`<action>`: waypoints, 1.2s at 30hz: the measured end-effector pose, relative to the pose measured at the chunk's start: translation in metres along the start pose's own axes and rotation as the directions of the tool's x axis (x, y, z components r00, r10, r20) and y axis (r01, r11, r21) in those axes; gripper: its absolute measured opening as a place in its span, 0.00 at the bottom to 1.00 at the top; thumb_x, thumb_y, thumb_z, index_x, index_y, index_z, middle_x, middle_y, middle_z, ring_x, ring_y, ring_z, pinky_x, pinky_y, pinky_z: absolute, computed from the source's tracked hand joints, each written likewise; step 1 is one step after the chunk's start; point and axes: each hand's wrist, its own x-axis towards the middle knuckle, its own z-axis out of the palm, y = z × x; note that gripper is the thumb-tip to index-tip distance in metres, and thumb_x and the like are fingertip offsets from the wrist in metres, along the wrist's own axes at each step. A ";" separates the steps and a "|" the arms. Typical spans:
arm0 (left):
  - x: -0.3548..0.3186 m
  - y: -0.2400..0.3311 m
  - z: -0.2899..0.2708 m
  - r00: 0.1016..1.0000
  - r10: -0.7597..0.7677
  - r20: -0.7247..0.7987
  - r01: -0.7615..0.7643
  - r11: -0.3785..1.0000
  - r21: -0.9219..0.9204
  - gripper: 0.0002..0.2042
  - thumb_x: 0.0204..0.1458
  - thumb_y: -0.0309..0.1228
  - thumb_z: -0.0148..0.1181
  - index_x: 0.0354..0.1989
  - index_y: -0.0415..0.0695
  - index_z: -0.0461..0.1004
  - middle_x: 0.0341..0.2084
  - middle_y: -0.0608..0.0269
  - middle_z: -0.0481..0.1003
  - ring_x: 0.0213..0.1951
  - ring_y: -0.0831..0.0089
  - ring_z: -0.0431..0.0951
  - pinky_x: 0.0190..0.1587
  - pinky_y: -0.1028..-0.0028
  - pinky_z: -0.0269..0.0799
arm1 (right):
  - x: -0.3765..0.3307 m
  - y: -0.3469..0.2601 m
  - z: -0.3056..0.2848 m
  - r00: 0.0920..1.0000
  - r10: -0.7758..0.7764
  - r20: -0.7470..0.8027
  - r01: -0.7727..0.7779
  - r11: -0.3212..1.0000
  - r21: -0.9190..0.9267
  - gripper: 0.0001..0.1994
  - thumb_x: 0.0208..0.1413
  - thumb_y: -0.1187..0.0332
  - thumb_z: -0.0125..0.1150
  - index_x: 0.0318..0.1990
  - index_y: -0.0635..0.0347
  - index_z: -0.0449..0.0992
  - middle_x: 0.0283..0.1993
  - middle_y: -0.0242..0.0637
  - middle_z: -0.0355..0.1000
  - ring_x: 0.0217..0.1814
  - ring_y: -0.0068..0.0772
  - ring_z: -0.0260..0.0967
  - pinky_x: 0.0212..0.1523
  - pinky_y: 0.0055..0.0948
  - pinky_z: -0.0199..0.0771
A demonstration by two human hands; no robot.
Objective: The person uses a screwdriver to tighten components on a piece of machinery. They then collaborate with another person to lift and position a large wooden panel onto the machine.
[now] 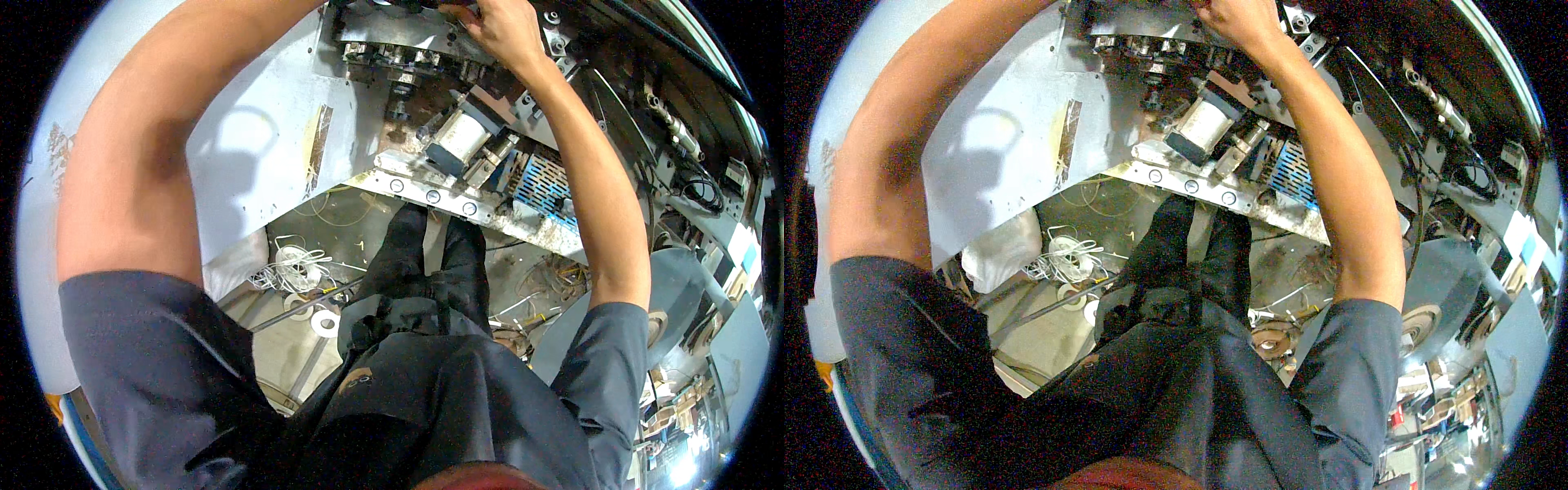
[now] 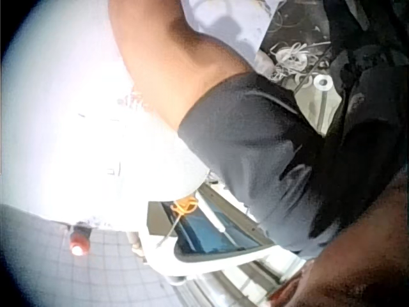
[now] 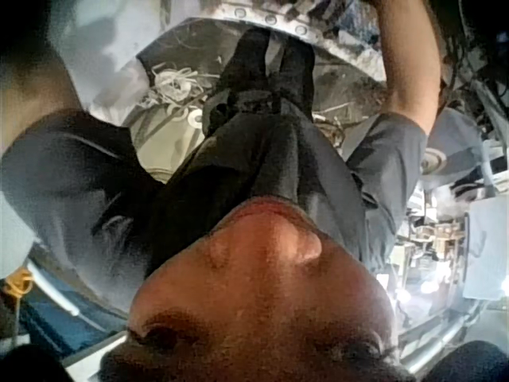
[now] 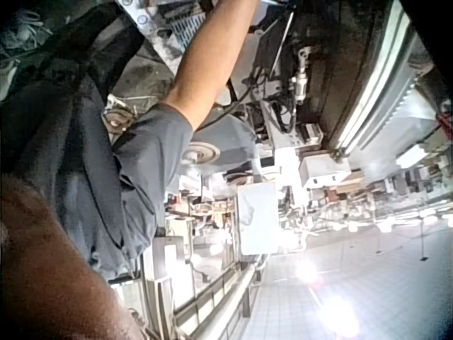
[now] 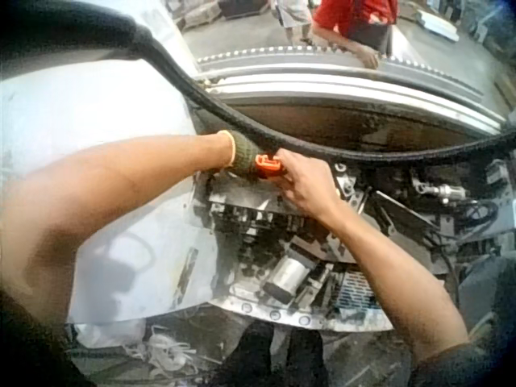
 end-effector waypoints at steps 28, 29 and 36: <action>0.003 -0.017 0.025 0.950 -0.285 0.131 0.269 0.955 0.126 0.16 0.54 0.43 0.53 0.46 0.51 0.76 0.43 0.56 0.78 0.45 0.57 0.78 0.48 0.64 0.70 | 0.003 -0.008 -0.005 0.999 0.040 -0.003 -0.040 0.998 0.047 0.15 0.46 0.64 0.67 0.36 0.56 0.66 0.29 0.43 0.69 0.34 0.53 0.69 0.33 0.45 0.67; 0.004 -0.029 0.034 0.932 -0.326 0.159 0.299 0.939 0.171 0.16 0.54 0.43 0.53 0.46 0.52 0.76 0.43 0.57 0.78 0.45 0.57 0.78 0.48 0.64 0.70 | 0.003 -0.006 -0.004 0.999 0.020 -0.027 -0.019 0.999 0.042 0.15 0.46 0.64 0.67 0.36 0.56 0.66 0.30 0.44 0.69 0.34 0.54 0.69 0.33 0.45 0.67; -0.003 0.016 -0.007 0.940 -0.303 0.157 0.288 0.951 0.114 0.15 0.55 0.42 0.51 0.45 0.49 0.76 0.39 0.56 0.79 0.42 0.56 0.78 0.46 0.63 0.70 | 0.000 -0.001 -0.004 0.998 0.050 -0.035 -0.051 0.999 -0.007 0.16 0.46 0.65 0.67 0.38 0.56 0.67 0.33 0.45 0.71 0.36 0.54 0.70 0.33 0.46 0.68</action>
